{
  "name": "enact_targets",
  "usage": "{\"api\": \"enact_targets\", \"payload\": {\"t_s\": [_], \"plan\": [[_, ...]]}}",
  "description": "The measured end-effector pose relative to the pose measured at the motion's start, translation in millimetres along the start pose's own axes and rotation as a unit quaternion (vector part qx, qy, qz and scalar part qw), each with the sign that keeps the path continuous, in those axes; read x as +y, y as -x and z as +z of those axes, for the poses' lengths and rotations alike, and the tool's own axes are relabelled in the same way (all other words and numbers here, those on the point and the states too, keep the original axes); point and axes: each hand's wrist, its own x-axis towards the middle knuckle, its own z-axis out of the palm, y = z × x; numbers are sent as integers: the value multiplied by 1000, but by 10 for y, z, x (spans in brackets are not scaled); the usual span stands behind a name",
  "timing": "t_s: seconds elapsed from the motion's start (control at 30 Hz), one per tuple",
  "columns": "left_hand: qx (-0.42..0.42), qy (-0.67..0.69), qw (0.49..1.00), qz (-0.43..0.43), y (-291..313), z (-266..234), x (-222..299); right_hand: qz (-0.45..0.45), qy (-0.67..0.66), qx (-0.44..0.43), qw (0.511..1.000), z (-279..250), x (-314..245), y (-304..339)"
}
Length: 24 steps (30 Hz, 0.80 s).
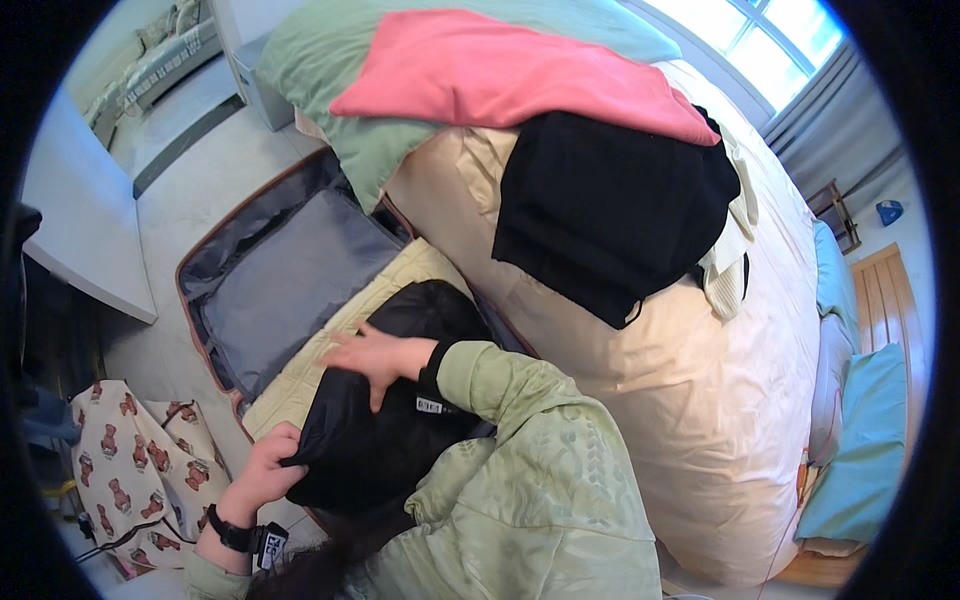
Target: The person folds a white sweater and places it into an open suitcase on a bed. They then add a black garment and a beige puffer jacket, arranging the items inside the suitcase.
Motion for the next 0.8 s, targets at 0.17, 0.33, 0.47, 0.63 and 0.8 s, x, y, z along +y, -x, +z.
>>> {"api": "enact_targets", "payload": {"t_s": [0.17, 0.33, 0.47, 0.63, 0.8], "plan": [[145, -84, 982, 87, 160, -183, 592, 60, -80, -71, 992, -436, -480, -234], [444, -93, 878, 157, 551, -573, 740, -42, -80, 390, 916, -1636, -581, 216], [484, -77, 849, 196, 721, -873, 782, 104, 21, 669, 736, -3093, -393, 792], [414, 22, 908, 63, 726, -844, 574, 68, -129, 806, 574, -3817, -336, 2147], [310, 63, 945, -82, 629, -795, 178, 98, -311, 803, 499, -3498, -39, 2536]]}}
